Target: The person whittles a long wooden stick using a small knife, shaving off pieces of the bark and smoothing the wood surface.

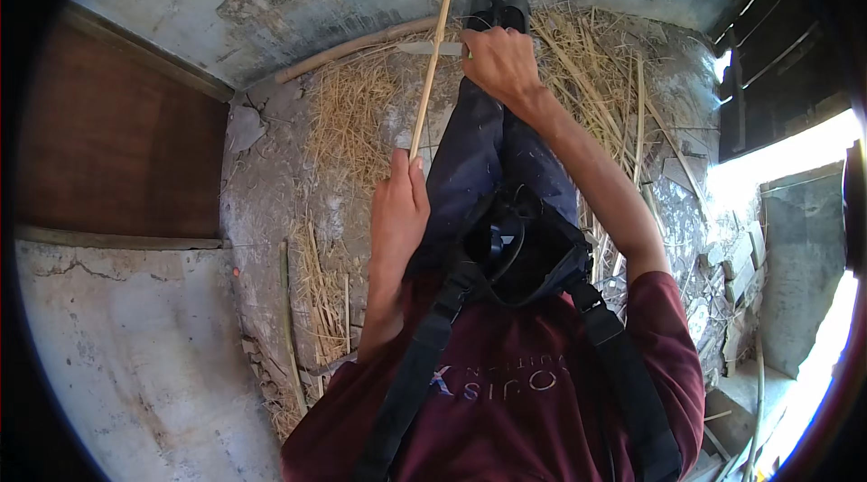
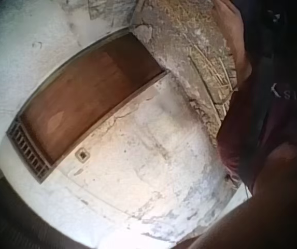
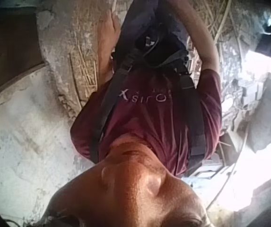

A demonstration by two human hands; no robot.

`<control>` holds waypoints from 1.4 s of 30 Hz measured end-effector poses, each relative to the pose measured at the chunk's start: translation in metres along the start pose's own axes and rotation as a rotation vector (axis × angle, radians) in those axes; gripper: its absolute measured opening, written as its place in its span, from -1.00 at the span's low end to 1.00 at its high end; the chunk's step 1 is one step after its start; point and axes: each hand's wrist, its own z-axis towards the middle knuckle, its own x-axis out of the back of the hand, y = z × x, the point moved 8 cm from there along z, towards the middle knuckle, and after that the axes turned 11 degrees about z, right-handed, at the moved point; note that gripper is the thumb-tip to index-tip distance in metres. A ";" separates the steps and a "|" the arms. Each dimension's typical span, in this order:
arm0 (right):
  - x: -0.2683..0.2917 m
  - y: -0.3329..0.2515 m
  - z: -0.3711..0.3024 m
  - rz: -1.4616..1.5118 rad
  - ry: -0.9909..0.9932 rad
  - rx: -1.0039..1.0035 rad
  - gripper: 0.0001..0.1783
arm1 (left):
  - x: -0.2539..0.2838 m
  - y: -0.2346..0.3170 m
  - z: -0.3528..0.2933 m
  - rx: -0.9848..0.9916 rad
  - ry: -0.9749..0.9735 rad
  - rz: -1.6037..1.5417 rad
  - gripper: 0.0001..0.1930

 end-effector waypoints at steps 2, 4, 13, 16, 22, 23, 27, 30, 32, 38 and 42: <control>-0.001 -0.003 0.001 -0.002 -0.014 0.035 -0.85 | -0.002 0.002 -0.005 0.001 0.016 0.038 -0.78; 0.001 0.003 0.017 -0.030 0.036 0.043 -0.85 | 0.003 0.010 0.005 -0.037 0.061 0.050 -0.78; -0.031 0.013 0.017 -0.018 0.031 0.129 -0.85 | -0.006 -0.006 0.017 -0.045 0.075 0.036 -0.78; -0.045 0.013 0.007 -0.044 -0.046 0.117 -0.86 | -0.012 -0.014 0.013 0.030 0.014 0.087 -0.76; -0.028 0.004 0.013 -0.127 -0.086 0.130 -0.83 | -0.011 -0.006 0.011 0.005 0.066 0.135 -0.78; -0.026 0.003 0.016 -0.148 -0.092 0.136 -0.81 | -0.010 -0.005 0.012 0.008 0.072 0.132 -0.78; -0.023 0.015 0.024 -0.136 -0.159 0.265 -0.82 | -0.013 -0.001 0.013 0.028 0.035 0.146 -0.78; -0.024 0.024 0.029 -0.092 -0.314 0.290 -0.79 | -0.012 -0.005 0.011 0.055 -0.011 0.163 -0.77; -0.025 0.027 0.026 -0.020 -0.323 0.294 -0.75 | -0.012 -0.005 0.011 0.037 -0.023 0.161 -0.77; -0.054 0.033 0.003 0.547 -0.262 -0.075 -0.71 | -0.010 0.005 0.014 -0.028 0.088 0.101 -0.77; -0.057 0.044 -0.007 0.593 -0.178 -0.046 -0.74 | -0.015 0.016 0.018 -0.056 0.086 0.114 -0.78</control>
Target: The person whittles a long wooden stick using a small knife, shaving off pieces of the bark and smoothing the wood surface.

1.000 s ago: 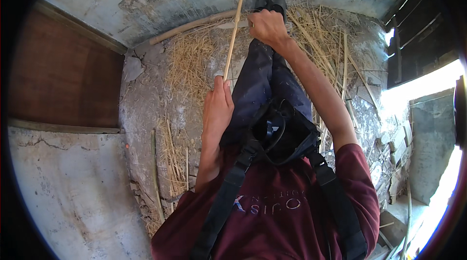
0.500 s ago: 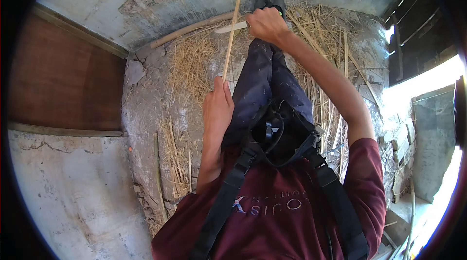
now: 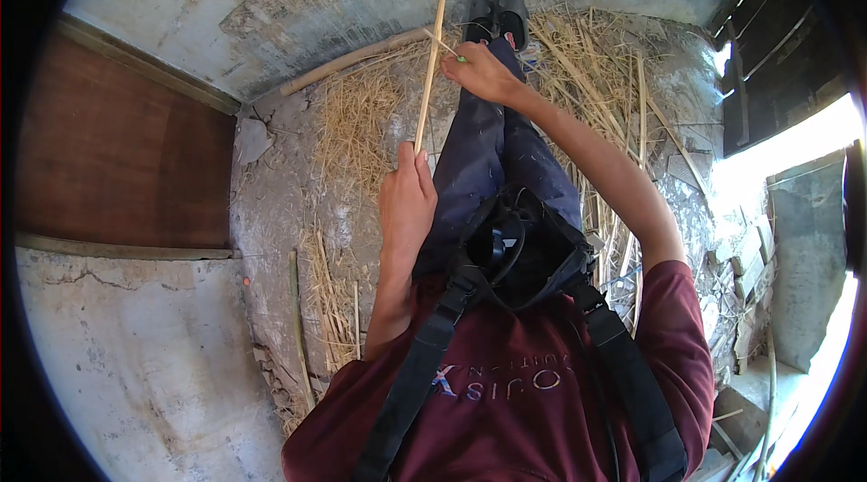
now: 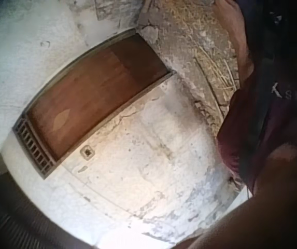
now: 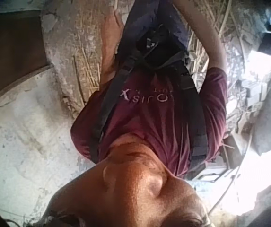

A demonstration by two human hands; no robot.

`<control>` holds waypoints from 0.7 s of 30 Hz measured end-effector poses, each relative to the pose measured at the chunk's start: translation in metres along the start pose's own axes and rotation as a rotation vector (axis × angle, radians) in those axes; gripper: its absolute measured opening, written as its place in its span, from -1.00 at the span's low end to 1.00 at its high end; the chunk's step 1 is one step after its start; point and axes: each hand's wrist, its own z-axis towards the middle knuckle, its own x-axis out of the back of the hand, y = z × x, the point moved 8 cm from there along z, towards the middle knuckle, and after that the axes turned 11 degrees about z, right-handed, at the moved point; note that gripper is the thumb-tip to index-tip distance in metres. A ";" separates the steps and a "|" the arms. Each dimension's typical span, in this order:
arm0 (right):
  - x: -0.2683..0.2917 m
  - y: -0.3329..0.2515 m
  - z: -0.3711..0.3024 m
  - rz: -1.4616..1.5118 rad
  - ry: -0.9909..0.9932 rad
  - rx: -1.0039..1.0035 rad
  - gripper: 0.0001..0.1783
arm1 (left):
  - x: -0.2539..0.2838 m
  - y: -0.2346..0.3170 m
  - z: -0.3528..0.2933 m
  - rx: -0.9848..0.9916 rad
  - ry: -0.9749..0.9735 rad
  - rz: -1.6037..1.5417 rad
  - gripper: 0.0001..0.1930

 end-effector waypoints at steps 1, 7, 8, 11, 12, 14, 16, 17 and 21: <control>-0.002 -0.015 0.003 -0.175 0.002 0.010 -0.77 | 0.002 -0.009 -0.004 0.017 0.011 0.019 -0.77; 0.024 -0.042 0.016 -0.740 -0.079 0.120 -0.83 | 0.003 -0.009 -0.009 0.031 -0.023 0.162 -0.78; 0.026 -0.044 0.018 -0.759 -0.118 0.184 -0.85 | 0.003 -0.008 -0.009 0.045 -0.034 0.158 -0.78; 0.031 -0.041 0.028 -0.804 -0.319 0.216 -0.84 | -0.004 -0.009 -0.013 0.029 -0.098 0.163 -0.77; 0.029 -0.037 0.030 -0.821 -0.401 0.203 -0.82 | -0.005 -0.010 -0.014 0.030 -0.102 0.170 -0.77; 0.027 -0.041 0.027 -0.757 -0.352 0.206 -0.82 | -0.007 -0.013 -0.015 0.036 -0.110 0.184 -0.77; 0.028 -0.040 0.023 -0.639 -0.220 0.218 -0.79 | -0.003 -0.011 -0.014 0.056 -0.091 0.174 -0.77; 0.027 -0.036 0.016 -0.555 -0.114 0.226 -0.78 | -0.002 -0.007 -0.012 0.059 -0.082 0.165 -0.76; 0.007 -0.011 0.003 0.029 0.038 0.096 -0.69 | 0.001 0.006 -0.005 0.043 -0.018 0.115 -0.78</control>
